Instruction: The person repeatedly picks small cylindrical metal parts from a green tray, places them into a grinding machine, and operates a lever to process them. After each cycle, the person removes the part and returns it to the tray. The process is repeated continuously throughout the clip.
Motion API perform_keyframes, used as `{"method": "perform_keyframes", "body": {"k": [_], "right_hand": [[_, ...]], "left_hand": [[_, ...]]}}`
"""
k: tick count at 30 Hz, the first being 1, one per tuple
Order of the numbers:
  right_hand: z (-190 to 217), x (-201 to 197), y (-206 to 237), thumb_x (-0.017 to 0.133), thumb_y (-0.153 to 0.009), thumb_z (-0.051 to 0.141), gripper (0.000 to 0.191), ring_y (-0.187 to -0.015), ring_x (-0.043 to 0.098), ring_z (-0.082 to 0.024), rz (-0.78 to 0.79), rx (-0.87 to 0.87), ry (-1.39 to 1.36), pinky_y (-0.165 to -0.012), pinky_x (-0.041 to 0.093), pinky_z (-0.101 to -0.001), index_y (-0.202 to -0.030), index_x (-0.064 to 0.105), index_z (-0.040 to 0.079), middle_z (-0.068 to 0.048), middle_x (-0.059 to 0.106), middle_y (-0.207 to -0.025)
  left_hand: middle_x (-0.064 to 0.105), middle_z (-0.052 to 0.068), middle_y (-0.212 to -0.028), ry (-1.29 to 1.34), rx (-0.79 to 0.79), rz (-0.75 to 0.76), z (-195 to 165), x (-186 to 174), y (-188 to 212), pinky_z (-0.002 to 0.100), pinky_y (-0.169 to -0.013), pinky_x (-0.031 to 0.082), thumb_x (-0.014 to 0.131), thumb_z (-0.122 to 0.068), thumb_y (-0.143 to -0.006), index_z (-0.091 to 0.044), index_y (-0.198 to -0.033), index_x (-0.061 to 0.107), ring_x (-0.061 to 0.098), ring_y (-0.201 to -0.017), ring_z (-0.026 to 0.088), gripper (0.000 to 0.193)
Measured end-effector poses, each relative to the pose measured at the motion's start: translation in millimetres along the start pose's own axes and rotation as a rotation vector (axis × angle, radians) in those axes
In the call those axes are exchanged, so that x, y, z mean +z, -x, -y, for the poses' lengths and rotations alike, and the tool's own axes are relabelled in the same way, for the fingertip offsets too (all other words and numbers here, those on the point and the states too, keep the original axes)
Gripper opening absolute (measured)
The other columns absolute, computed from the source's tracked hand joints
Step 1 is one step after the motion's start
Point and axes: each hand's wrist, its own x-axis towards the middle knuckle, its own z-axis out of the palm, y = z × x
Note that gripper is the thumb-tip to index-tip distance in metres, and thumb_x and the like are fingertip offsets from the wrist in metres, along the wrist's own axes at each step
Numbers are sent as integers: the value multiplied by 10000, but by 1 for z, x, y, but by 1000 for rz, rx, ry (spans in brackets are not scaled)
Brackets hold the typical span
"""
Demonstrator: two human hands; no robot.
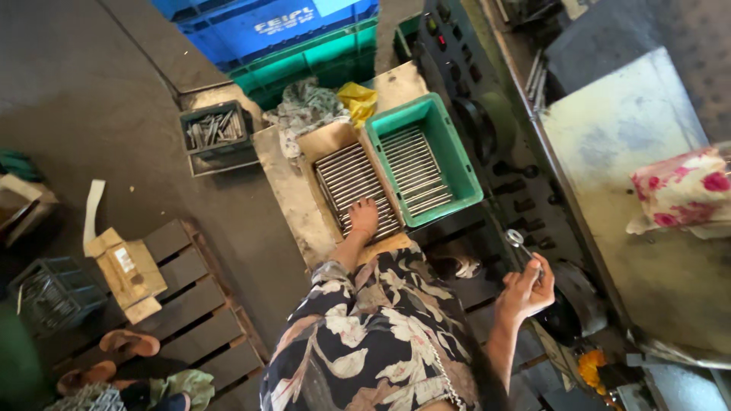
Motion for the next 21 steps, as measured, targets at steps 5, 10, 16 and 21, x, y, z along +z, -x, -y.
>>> {"method": "perform_keyframes", "body": {"k": [5, 10, 16, 21], "right_hand": [[-7, -6, 6, 684, -1062, 174, 241, -515, 404, -33, -15, -15, 29, -491, 361, -228, -1175, 671, -38, 36, 494, -677], [-7, -14, 18, 669, -1066, 163, 233, -542, 461, -34, -14, -116, 271, -513, 362, -208, -1194, 689, -30, 29, 539, -656], [5, 1, 19, 666, -1045, 163, 228, -559, 461, -17, 36, -64, 266, -504, 330, -200, -1192, 702, -8, 45, 545, -680], [26, 23, 2, 679, -1031, 159, 222, -563, 456, -15, 53, -65, 209, -506, 320, -201, -1174, 710, -9, 51, 543, -678]], "left_hand": [[621, 218, -1289, -98, 104, 173, 18, -3, -4, 526, -930, 544, 550, -216, -931, -38, -1141, 670, 546, -1254, 429, 300], [699, 283, -1127, 479, -95, 33, 23, -6, 1, 542, -911, 528, 437, -319, -1099, -23, -1223, 611, 662, -1040, 441, 365], [607, 362, -1179, 985, 509, -59, -10, -19, 10, 496, -856, 543, 509, -65, -996, 48, -1384, 464, 669, -943, 434, 406], [760, 182, -1180, 1040, 821, 71, -58, -51, 0, 384, -941, 582, 704, -109, -1005, -6, -1332, 627, 734, -1083, 251, 352]]}}
